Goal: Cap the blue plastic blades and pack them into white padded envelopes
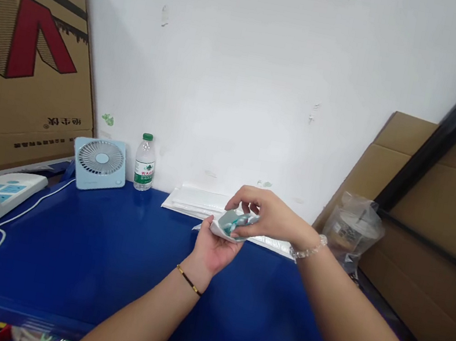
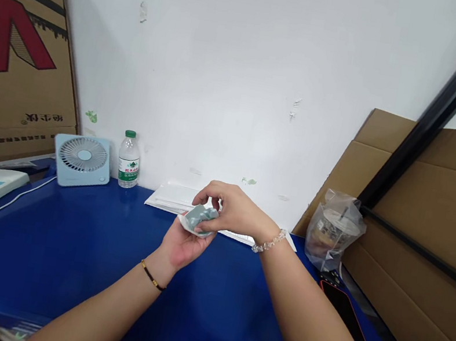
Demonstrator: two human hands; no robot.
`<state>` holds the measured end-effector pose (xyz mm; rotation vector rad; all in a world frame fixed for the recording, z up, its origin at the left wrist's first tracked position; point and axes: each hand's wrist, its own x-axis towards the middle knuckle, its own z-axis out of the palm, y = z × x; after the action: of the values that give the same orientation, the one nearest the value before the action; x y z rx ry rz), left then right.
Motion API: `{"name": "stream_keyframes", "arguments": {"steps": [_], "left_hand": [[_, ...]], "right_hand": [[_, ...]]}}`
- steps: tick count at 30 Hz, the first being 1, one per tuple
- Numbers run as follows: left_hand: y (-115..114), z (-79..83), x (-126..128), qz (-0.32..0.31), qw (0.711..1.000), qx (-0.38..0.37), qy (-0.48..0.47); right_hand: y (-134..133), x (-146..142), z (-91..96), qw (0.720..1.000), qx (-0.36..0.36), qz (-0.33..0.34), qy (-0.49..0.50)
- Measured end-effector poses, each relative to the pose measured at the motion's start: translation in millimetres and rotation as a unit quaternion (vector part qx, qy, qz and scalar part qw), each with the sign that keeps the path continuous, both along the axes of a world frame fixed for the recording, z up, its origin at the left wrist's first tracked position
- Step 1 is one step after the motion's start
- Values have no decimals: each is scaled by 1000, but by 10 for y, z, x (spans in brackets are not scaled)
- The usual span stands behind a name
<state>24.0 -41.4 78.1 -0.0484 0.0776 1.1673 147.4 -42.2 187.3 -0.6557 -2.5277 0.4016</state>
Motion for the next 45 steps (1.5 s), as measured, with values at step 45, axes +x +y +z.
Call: {"name": "stream_keyframes", "arguments": {"steps": [45], "left_hand": [[841, -550, -881, 125, 955, -28, 269]], "right_hand": [[1652, 74, -1364, 898, -83, -428, 66]]}}
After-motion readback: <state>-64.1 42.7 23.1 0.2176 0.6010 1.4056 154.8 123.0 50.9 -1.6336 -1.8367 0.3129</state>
